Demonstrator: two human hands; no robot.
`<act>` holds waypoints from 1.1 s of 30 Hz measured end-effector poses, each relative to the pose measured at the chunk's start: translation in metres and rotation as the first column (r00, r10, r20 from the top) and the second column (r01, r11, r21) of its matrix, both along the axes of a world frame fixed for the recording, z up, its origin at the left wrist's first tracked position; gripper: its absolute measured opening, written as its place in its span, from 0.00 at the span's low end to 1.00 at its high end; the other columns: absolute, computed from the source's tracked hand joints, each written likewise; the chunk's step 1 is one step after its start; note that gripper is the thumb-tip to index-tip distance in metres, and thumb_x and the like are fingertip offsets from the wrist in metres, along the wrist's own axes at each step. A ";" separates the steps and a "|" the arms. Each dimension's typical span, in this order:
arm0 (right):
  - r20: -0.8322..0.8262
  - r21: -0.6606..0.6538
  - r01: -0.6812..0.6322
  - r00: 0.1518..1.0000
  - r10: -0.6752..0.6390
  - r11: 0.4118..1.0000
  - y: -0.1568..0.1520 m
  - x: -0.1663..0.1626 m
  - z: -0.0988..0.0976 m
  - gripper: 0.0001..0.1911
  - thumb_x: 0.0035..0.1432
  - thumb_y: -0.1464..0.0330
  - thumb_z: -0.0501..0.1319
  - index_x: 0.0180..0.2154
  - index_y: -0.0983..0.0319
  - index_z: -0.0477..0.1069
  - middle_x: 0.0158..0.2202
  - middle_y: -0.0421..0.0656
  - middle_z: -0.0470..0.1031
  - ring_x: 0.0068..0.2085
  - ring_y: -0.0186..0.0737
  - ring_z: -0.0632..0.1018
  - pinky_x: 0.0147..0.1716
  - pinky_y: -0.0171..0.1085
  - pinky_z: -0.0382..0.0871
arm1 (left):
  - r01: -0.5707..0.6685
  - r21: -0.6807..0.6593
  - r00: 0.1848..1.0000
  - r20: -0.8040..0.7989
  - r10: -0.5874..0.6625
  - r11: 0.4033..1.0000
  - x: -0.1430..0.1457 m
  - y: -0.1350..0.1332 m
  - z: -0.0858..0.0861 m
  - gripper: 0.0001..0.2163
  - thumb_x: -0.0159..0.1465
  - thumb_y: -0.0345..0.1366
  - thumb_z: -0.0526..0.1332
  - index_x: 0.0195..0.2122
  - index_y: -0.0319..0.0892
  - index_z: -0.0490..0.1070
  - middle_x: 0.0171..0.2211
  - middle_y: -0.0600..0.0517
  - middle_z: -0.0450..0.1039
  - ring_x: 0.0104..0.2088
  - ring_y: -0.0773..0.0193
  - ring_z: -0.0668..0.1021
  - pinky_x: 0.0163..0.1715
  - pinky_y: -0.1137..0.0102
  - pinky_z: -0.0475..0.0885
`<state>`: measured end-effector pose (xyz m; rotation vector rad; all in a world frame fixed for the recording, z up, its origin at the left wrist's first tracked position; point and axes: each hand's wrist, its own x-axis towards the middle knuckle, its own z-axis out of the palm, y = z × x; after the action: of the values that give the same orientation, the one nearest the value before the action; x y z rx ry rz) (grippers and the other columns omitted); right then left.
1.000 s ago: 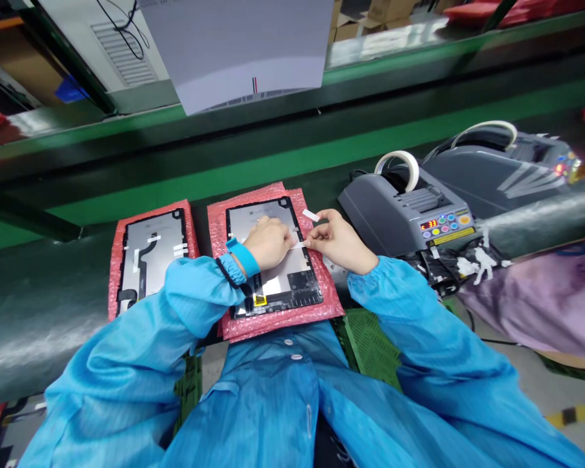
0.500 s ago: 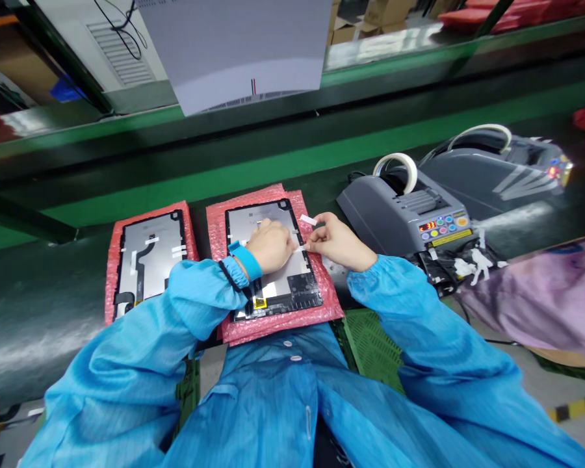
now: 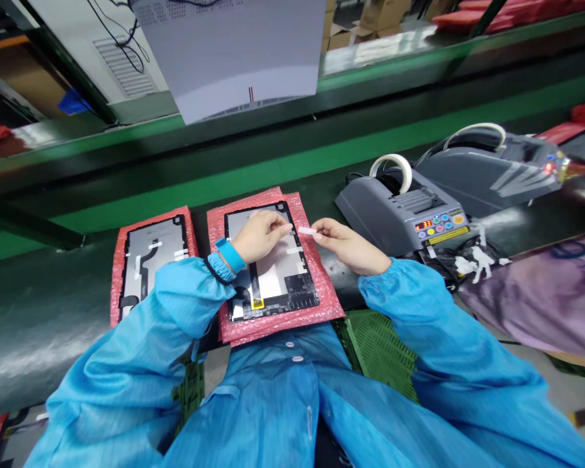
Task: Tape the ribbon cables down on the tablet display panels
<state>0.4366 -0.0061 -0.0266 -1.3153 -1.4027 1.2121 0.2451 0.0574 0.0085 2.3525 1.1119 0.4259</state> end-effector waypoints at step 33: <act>0.441 -0.028 -0.031 0.897 0.041 0.999 0.018 -0.018 0.005 0.07 0.51 0.68 0.59 0.23 0.62 0.64 0.20 0.35 0.64 0.23 0.31 0.64 0.25 0.33 0.55 | -0.075 -0.004 0.964 -0.257 0.071 0.997 0.007 -0.005 -0.021 0.11 0.63 0.39 0.57 0.28 0.40 0.74 0.32 0.48 0.71 0.39 0.58 0.69 0.45 0.61 0.62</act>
<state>0.4187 0.0124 -0.0211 -1.6576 -1.7398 0.9865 0.2518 0.0519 -0.0121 2.4092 1.3169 0.1392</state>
